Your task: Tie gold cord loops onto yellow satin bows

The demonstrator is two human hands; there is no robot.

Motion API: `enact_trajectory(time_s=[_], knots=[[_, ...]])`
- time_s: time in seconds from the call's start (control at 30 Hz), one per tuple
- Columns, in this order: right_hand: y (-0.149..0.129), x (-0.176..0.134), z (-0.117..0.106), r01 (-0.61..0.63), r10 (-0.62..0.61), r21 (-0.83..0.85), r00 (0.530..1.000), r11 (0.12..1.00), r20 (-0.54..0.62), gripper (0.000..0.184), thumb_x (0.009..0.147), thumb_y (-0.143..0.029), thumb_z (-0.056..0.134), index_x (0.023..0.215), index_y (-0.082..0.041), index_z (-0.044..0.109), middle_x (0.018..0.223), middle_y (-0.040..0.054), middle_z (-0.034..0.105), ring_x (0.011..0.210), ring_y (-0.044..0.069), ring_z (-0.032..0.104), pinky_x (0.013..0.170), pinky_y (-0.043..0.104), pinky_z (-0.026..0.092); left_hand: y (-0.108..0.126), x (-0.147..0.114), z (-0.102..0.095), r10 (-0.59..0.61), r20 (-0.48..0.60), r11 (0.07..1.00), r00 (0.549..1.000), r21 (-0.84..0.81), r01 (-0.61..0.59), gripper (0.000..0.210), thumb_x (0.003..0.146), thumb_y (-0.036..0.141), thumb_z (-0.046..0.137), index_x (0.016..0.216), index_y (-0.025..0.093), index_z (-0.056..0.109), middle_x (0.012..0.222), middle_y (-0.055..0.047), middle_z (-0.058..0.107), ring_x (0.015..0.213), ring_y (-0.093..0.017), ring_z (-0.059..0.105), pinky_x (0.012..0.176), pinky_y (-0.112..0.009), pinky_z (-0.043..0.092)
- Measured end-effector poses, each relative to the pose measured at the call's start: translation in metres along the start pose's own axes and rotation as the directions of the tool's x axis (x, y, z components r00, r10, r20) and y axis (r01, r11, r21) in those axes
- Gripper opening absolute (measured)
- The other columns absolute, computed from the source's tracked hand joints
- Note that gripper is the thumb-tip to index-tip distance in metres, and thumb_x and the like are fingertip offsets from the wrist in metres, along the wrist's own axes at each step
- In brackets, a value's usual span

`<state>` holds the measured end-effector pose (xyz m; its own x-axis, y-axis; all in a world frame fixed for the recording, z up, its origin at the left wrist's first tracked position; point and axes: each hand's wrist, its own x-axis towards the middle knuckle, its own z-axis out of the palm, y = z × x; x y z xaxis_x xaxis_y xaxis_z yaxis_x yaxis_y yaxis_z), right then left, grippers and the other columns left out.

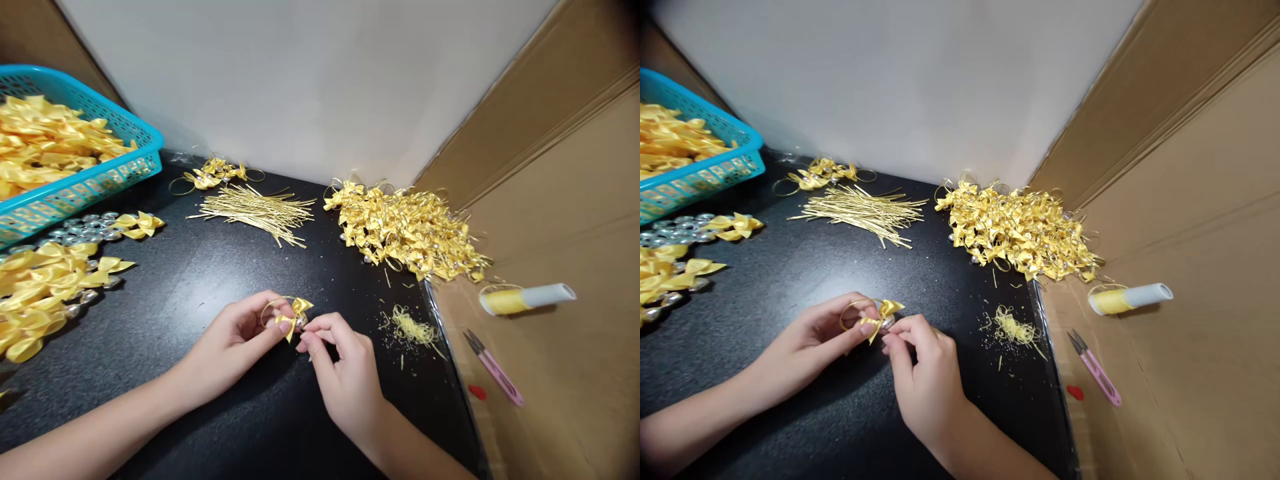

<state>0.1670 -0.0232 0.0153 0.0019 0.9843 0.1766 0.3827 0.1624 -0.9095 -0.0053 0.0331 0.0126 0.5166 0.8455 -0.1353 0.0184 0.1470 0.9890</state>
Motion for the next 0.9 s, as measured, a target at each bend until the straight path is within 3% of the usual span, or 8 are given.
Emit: enact_trajectory(time_s=[0.33,0.53,0.9], knots=[[-0.0005,0.0020,-0.0022,0.033,-0.036,-0.141,0.999,0.989,-0.017,0.014,0.092,-0.016,0.051,0.081,-0.019,0.059,0.068,-0.0007,0.066,0.061,0.010,0.064,0.060,0.017,0.047,-0.0030,-0.0026,-0.0001,-0.051,-0.043,0.993,0.998,0.106,0.056,0.021,0.085,0.037,0.066,0.088,0.017,0.059,0.065,0.005,0.048,0.058,-0.009,0.040,0.054,-0.020,0.035],[-0.0022,0.0020,-0.0021,0.042,-0.044,-0.174,0.999,0.984,-0.002,0.014,0.092,-0.016,0.051,0.082,-0.018,0.060,0.065,-0.0012,0.064,0.055,0.009,0.060,0.056,0.016,0.043,-0.0031,-0.0026,-0.0025,-0.033,-0.050,0.981,0.998,0.187,0.042,0.020,0.089,0.037,0.059,0.086,0.017,0.061,0.072,0.001,0.058,0.063,-0.012,0.049,0.058,-0.022,0.040],[0.0008,0.0003,-0.0010,0.041,-0.042,-0.162,0.999,0.986,-0.007,0.014,0.092,-0.015,0.050,0.082,-0.018,0.060,0.066,-0.0012,0.064,0.055,0.009,0.060,0.056,0.016,0.043,0.0035,0.0003,-0.0012,0.025,-0.080,0.980,0.996,0.200,-0.008,0.012,0.088,0.030,0.060,0.083,0.019,0.063,0.073,0.001,0.063,0.067,-0.012,0.058,0.063,-0.019,0.047]])
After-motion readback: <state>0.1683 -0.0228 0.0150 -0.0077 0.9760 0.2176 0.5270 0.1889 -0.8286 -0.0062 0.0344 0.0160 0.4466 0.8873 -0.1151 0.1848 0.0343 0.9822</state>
